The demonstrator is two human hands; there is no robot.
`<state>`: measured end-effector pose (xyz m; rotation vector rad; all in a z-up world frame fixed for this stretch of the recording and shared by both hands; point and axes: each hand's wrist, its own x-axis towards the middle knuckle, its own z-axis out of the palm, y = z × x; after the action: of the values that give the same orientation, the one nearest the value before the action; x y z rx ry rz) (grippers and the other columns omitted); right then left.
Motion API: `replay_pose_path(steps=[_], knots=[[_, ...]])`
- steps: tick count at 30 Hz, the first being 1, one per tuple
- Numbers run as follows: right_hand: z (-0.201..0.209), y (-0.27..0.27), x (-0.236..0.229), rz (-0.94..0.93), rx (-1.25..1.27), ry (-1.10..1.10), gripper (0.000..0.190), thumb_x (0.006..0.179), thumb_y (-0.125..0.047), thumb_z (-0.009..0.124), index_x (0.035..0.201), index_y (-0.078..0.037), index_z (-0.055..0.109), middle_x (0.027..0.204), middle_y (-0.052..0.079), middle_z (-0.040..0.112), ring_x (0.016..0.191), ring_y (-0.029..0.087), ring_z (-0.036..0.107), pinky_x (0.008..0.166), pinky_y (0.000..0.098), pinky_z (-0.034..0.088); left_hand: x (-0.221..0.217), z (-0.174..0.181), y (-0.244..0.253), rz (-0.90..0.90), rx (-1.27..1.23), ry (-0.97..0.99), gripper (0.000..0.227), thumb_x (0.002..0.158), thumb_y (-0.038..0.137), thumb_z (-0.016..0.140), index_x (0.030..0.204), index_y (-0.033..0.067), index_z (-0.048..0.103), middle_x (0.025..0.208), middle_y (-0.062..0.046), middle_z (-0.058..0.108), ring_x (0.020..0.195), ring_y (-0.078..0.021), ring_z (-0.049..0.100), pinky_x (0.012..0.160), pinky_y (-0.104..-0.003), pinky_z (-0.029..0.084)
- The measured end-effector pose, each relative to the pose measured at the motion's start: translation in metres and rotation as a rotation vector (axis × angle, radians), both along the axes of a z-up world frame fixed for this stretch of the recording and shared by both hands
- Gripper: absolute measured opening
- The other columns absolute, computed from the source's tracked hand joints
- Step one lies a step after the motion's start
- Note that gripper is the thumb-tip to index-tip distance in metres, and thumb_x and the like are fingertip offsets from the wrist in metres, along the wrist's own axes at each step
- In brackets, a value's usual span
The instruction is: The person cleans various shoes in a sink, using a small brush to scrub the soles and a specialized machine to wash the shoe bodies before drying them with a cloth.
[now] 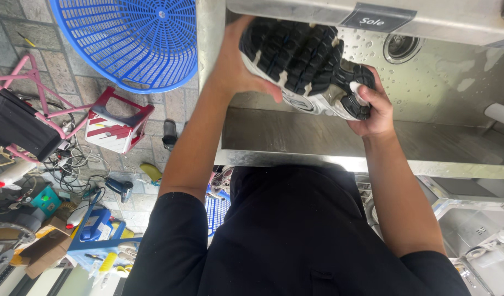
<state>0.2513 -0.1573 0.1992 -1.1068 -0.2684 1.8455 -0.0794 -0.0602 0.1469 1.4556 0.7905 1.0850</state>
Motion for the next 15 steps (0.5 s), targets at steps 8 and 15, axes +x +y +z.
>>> replay_pose_path(steps=[8, 15], knots=[[-0.005, 0.022, -0.022, 0.013, -0.129, 0.128, 0.066, 0.076, -0.010, 0.060, 0.141, -0.006, 0.053, 0.135, 0.013, 0.063, 0.123, 0.028, 0.062, 0.111, 0.0409, 0.051, -0.007, -0.011, 0.019, 0.133, 0.019, 0.007, 0.117, 0.040, 0.063, 0.105, 0.130, 0.0002, 0.062, 0.120, -0.013, 0.075, 0.112, -0.0253, 0.076, 0.104, -0.038, 0.059], [-0.034, 0.038, -0.013, 0.042, -0.126, 0.256, 0.068, 0.076, -0.012, 0.059, 0.144, -0.004, 0.058, 0.134, 0.014, 0.065, 0.121, 0.028, 0.063, 0.111, 0.0389, 0.048, -0.004, -0.012, 0.017, 0.319, 0.228, 0.257, 0.126, 0.045, 0.063, 0.110, 0.135, -0.0046, 0.053, 0.128, -0.019, 0.064, 0.122, -0.0364, 0.061, 0.107, -0.045, 0.046]])
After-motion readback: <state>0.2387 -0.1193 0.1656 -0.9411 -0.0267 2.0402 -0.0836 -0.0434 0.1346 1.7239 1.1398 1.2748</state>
